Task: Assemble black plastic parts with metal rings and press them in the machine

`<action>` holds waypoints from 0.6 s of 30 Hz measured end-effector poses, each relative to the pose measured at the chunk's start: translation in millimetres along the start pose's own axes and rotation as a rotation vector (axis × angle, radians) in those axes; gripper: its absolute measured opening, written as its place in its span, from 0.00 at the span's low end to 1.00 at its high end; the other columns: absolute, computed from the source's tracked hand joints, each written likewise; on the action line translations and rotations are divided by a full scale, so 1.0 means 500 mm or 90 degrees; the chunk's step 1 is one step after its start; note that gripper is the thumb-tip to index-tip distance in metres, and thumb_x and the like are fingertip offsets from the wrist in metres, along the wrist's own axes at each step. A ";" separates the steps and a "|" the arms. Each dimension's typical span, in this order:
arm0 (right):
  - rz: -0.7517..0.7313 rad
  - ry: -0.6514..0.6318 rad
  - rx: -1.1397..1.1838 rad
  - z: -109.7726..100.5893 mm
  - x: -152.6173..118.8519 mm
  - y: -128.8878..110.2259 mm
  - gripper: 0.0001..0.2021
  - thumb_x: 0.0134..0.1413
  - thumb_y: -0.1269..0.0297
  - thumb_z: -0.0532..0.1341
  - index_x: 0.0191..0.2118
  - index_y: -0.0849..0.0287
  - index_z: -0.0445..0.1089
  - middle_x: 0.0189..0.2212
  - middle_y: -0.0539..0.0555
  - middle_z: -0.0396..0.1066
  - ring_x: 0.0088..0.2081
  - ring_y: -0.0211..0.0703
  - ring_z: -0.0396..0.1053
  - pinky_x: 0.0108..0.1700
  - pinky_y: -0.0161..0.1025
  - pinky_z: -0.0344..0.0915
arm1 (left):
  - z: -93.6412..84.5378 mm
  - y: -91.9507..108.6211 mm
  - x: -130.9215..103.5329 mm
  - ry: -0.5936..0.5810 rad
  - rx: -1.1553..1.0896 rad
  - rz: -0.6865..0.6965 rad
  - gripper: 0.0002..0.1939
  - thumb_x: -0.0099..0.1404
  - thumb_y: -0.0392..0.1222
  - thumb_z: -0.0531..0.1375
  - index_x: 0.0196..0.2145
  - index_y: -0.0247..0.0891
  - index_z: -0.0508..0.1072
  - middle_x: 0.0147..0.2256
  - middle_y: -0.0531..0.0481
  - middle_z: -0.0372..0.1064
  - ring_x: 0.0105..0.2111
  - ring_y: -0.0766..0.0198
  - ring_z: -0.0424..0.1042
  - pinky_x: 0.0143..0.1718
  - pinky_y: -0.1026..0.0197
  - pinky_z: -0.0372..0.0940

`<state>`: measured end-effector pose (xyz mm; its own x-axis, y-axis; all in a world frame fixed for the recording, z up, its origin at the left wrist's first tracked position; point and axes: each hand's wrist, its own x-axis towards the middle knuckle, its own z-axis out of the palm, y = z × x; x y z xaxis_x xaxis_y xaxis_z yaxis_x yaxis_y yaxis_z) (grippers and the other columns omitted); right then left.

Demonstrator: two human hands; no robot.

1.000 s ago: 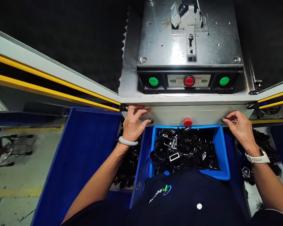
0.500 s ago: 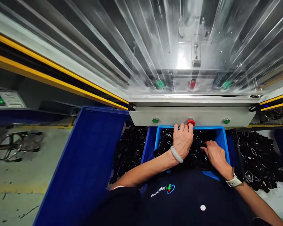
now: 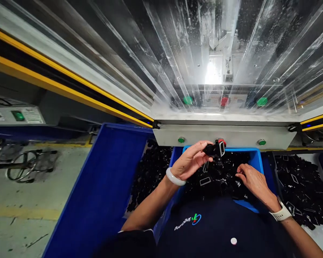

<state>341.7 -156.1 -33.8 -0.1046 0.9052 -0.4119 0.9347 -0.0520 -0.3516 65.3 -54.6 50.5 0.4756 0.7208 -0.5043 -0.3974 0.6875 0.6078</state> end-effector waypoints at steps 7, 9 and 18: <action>0.015 0.144 0.287 -0.119 -0.009 -0.050 0.11 0.66 0.51 0.61 0.40 0.53 0.74 0.39 0.53 0.79 0.38 0.45 0.77 0.40 0.41 0.71 | -0.019 -0.030 0.024 0.058 -0.100 -0.015 0.12 0.63 0.46 0.73 0.44 0.40 0.85 0.50 0.45 0.78 0.45 0.62 0.74 0.43 0.64 0.72; 0.024 0.238 0.388 -0.153 -0.012 -0.090 0.15 0.63 0.46 0.64 0.41 0.53 0.75 0.39 0.54 0.79 0.38 0.45 0.77 0.42 0.42 0.74 | -0.011 -0.031 0.026 0.049 -0.074 0.001 0.13 0.64 0.48 0.72 0.44 0.40 0.85 0.50 0.44 0.78 0.45 0.61 0.74 0.42 0.62 0.72; -0.017 0.207 0.494 -0.206 0.045 -0.199 0.18 0.60 0.44 0.67 0.38 0.57 0.77 0.34 0.54 0.80 0.31 0.41 0.75 0.34 0.37 0.71 | 0.055 -0.027 0.026 0.047 0.123 0.166 0.16 0.67 0.55 0.68 0.45 0.41 0.83 0.49 0.44 0.77 0.44 0.58 0.76 0.44 0.57 0.74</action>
<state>281.4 -86.8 78.6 0.0908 0.9805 -0.1744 0.4218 -0.1965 -0.8851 98.4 -57.0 52.6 0.3170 0.8796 -0.3549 -0.3387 0.4545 0.8239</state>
